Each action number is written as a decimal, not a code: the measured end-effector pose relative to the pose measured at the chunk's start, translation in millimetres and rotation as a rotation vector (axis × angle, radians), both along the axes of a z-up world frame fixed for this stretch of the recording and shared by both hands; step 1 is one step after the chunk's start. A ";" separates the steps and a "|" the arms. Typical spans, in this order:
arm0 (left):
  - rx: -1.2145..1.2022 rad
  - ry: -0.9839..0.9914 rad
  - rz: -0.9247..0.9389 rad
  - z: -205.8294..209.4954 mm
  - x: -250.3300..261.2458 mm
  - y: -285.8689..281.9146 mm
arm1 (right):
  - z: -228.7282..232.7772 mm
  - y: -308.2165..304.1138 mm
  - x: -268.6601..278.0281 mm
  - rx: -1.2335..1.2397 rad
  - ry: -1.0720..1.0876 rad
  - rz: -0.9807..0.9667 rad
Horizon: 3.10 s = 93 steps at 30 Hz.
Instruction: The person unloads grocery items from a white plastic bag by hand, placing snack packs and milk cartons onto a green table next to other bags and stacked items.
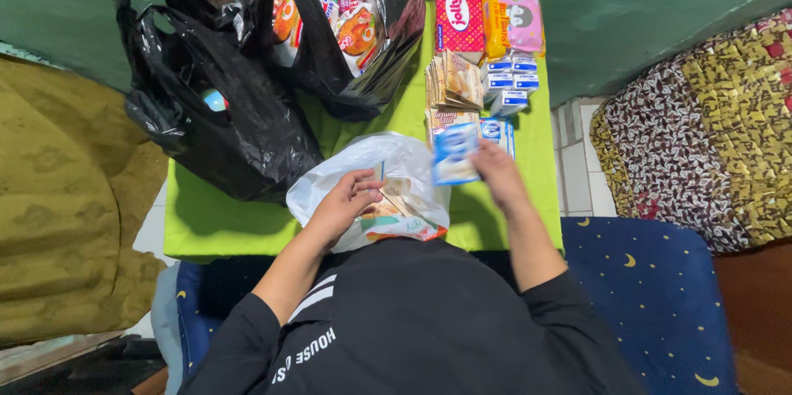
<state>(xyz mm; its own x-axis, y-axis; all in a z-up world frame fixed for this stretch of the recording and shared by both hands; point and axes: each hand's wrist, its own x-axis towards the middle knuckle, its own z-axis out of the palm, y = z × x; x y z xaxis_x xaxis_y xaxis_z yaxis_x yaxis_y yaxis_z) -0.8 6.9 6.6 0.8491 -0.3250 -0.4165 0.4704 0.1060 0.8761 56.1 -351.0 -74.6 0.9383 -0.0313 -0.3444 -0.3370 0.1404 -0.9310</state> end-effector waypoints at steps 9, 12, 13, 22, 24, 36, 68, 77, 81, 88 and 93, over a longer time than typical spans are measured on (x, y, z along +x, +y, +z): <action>-0.026 0.017 -0.021 -7.2 -0.8 1.1 | -60.0 -101.7 36.3 -0.213 0.000 -0.279; -0.024 0.032 -0.020 -7.4 -0.7 1.1 | -65.6 -89.0 46.1 -0.200 0.017 -0.287; -0.021 0.032 -0.019 -7.0 -0.6 1.1 | -67.1 -86.7 50.0 -0.157 0.012 -0.286; 0.015 0.051 -0.015 -4.0 -0.1 1.3 | -78.2 -63.0 70.7 -0.654 -0.038 -0.461; 0.011 0.058 -0.012 -4.3 0.0 0.9 | -79.3 -62.5 69.6 -0.761 -0.066 -0.448; -0.023 -0.035 0.025 -6.9 6.1 2.8 | -38.0 -16.3 53.9 -0.481 -0.476 -0.477; 0.154 -0.261 0.026 -46.3 4.2 17.3 | -30.3 174.0 -26.8 -1.279 -0.860 0.961; 0.240 0.188 0.106 -87.6 11.4 15.5 | 18.8 161.6 -27.5 -1.011 -0.840 0.830; -0.202 0.362 0.316 -85.1 16.4 17.1 | 56.8 149.2 -44.0 -0.816 -0.859 0.826; -0.032 0.364 0.393 -32.5 12.2 3.2 | 113.6 131.1 -59.8 -0.597 -0.948 0.894; -0.071 0.063 0.368 -4.6 -2.4 -1.9 | 107.2 111.4 -69.9 -0.456 -0.900 0.748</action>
